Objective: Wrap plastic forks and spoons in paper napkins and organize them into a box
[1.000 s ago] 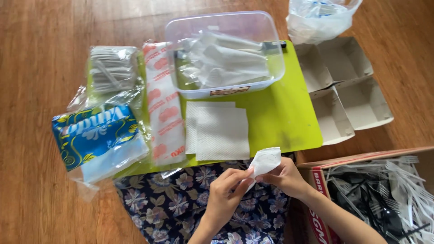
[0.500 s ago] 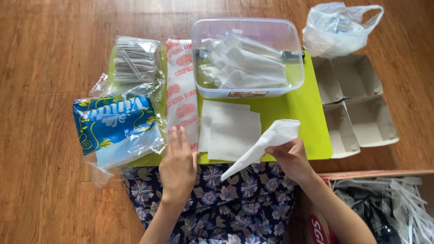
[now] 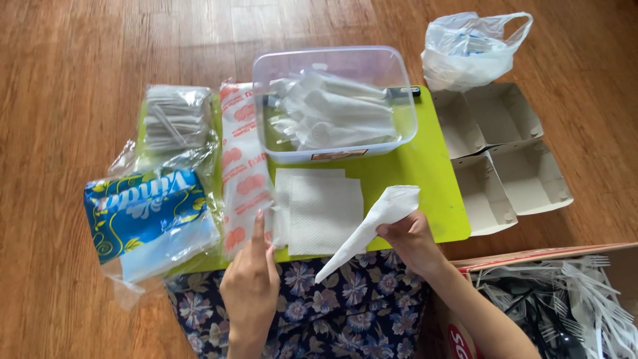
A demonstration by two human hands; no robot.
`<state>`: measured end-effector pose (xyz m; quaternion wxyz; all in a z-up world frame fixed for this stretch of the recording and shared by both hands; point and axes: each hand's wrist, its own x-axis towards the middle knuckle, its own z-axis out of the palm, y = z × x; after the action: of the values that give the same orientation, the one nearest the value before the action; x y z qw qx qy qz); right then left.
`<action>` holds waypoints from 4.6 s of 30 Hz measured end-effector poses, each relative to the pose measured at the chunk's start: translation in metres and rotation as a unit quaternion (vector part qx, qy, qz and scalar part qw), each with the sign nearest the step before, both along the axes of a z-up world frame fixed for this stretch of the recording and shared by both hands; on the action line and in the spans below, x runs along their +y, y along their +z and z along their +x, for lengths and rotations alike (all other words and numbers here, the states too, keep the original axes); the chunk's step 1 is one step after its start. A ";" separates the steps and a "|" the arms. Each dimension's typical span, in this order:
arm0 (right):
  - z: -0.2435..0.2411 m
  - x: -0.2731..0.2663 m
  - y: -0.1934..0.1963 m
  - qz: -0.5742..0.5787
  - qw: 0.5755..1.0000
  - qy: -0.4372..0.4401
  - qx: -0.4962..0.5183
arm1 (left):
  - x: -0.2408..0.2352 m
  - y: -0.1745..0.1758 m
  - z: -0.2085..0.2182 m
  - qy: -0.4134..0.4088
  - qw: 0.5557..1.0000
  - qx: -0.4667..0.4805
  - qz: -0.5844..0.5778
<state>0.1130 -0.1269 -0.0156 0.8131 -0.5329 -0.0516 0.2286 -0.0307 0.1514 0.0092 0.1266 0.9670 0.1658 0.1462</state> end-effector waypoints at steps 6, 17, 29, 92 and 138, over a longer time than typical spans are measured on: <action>0.003 0.000 -0.004 0.034 0.999 0.000 0.021 | -0.030 0.023 0.003 -0.023 0.925 -0.172 -0.338; 0.001 -0.014 0.001 -0.087 0.991 -0.099 -0.010 | -0.076 0.012 0.049 0.007 0.648 -0.169 -0.743; -0.031 -0.024 0.051 -0.069 0.875 -0.029 -0.479 | -0.088 -0.001 0.056 0.054 0.595 -0.308 -0.741; 0.051 -0.032 0.002 0.024 0.969 -0.245 -0.031 | -0.009 0.055 0.007 -0.117 0.902 -0.391 -0.140; 0.053 -0.037 -0.016 0.104 0.988 -0.116 0.012 | -0.073 0.014 0.049 -0.294 0.890 -0.206 -0.280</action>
<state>0.1659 -0.1643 -0.0313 0.8854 -0.4453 -0.0029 0.1330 0.0188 0.0779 0.0228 0.4604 0.8442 -0.1217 0.2462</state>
